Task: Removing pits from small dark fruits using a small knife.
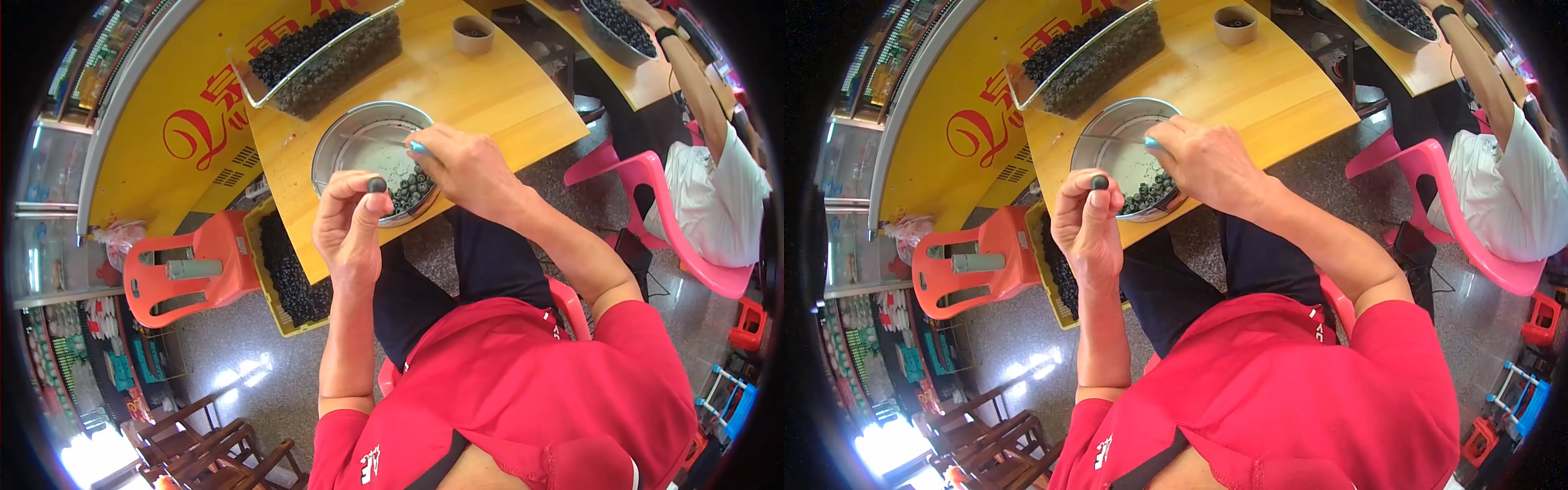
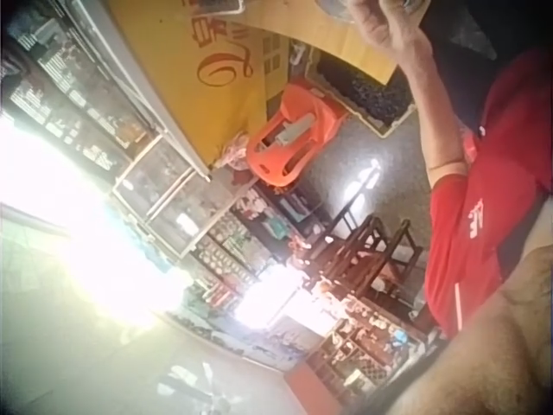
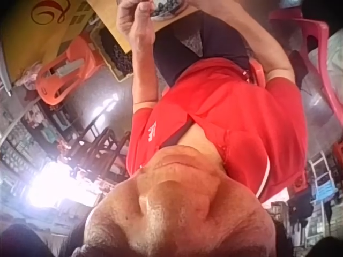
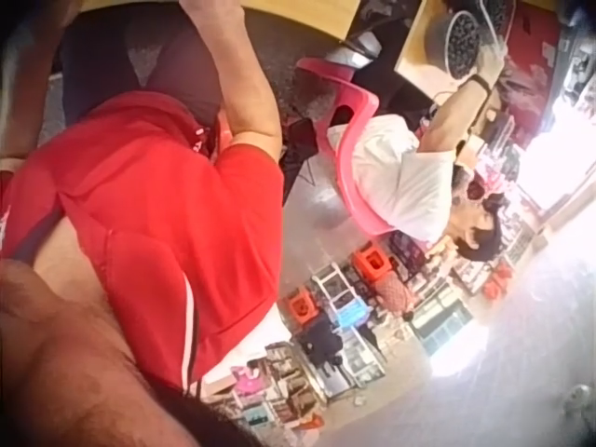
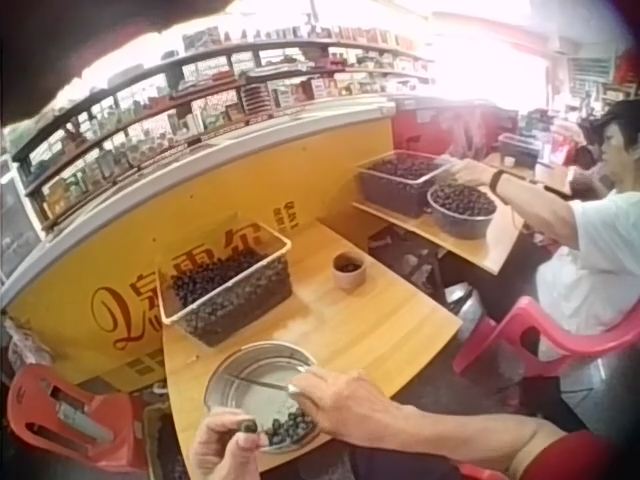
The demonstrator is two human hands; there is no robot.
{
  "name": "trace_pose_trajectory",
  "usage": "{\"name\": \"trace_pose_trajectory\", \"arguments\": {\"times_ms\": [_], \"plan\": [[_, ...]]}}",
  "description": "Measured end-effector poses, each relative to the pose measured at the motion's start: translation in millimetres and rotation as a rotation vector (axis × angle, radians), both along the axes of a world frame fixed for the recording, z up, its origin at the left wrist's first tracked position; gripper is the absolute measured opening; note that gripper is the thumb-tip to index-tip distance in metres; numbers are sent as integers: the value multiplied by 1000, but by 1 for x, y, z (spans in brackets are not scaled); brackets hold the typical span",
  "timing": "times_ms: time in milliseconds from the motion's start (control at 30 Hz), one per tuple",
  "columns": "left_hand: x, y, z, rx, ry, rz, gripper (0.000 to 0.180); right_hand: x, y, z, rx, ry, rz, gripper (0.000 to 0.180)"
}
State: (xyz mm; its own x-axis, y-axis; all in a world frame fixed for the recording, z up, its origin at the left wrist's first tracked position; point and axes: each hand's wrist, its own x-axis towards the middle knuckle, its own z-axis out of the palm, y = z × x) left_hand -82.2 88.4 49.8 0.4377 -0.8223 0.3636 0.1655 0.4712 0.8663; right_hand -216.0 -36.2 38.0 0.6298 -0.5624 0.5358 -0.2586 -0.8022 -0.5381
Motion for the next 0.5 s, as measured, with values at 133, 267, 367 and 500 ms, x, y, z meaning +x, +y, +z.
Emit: {"name": "trace_pose_trajectory", "arguments": {"times_ms": [133, 267, 367, 500], "plan": [[2, 1, -5, 78, 77, 69, 14, 1, 18, 37, 618, -121, 272, 22], [2, -2, -9, 38, 25, 90, 14, 7, 24, 41, 769, -221, 376, 26], [5, -2, -10, 9, -40, 71, 14, 10, 24, 34, 938, -381, 422, 26], [5, -3, -10, 61, 7, 31, 15, 7, 21, 34, 1079, -321, 369, 24]]}}
